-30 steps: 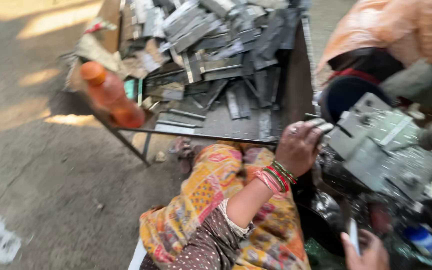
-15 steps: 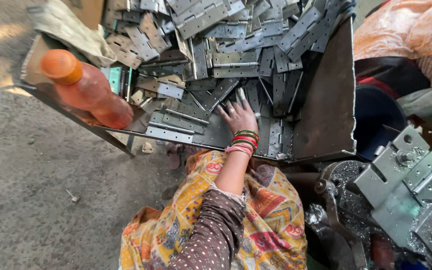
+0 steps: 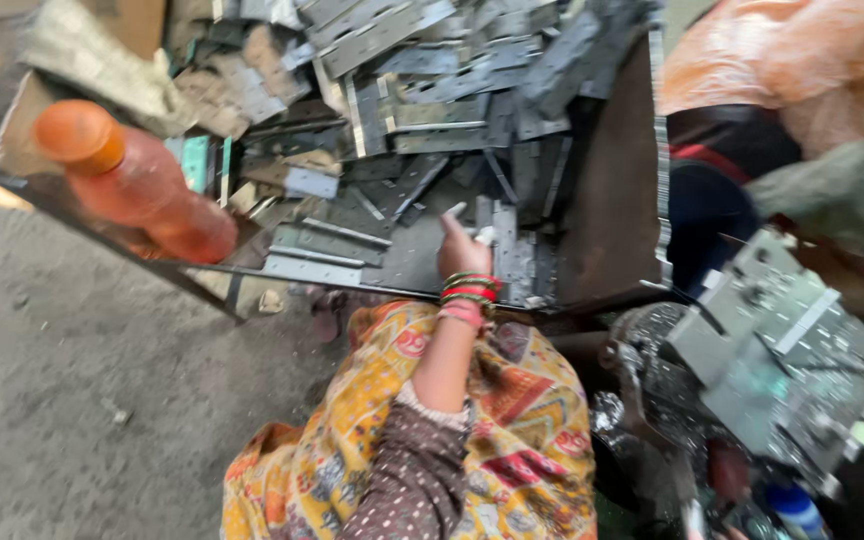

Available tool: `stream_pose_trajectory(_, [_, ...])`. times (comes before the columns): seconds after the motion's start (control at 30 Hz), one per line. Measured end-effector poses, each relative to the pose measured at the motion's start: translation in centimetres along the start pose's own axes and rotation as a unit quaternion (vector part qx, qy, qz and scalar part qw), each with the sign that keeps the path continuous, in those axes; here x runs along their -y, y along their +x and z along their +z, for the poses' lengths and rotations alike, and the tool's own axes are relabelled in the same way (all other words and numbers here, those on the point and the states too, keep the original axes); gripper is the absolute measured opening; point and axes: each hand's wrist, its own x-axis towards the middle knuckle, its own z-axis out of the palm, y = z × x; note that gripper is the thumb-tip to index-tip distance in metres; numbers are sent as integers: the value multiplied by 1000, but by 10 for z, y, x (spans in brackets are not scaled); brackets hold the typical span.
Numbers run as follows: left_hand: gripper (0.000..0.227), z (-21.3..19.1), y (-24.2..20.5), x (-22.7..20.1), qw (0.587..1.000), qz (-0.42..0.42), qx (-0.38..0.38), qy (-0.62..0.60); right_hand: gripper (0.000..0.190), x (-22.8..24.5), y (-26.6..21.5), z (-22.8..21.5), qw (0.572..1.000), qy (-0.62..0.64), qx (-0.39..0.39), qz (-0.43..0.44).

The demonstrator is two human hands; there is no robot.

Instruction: The person repeatedly picks metal hinge pieces from a nearby bin, places them into a jig on a manual punching machine, and operates the lever to punch holes. Finished pieces are returned to the bin after each cycle.

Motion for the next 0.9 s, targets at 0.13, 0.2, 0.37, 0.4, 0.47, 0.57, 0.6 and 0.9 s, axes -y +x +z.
stream_pose_trajectory(0.13, [57,-47,-34,-42,980,10,12,-197,68,-16,-51,5,998,23,-61,-6])
stream_pose_trajectory(0.2, [53,-68,-47,-71,920,60,72,-381,67,-11,-68,15,995,42,-90,-17])
stream_pose_trajectory(0.37, [51,-69,-82,-113,763,78,247,-592,71,-1,-76,15,996,52,-68,-27])
stream_pose_trajectory(0.4, [52,-61,-89,-117,758,83,269,-589,73,2,-77,15,997,47,-56,-22])
stream_pose_trajectory(0.47, [52,-42,-99,-119,786,82,289,-540,73,8,-77,14,998,40,-40,-3])
stream_pose_trajectory(0.57, [50,-23,-109,-114,852,60,270,-444,73,20,-78,9,997,62,-53,14])
stream_pose_trajectory(0.6, [51,-20,-108,-113,859,52,260,-438,72,27,-76,10,995,78,-64,21])
stream_pose_trajectory(0.9, [45,-30,-105,-116,798,68,283,-528,66,60,-87,-8,996,0,-20,87])
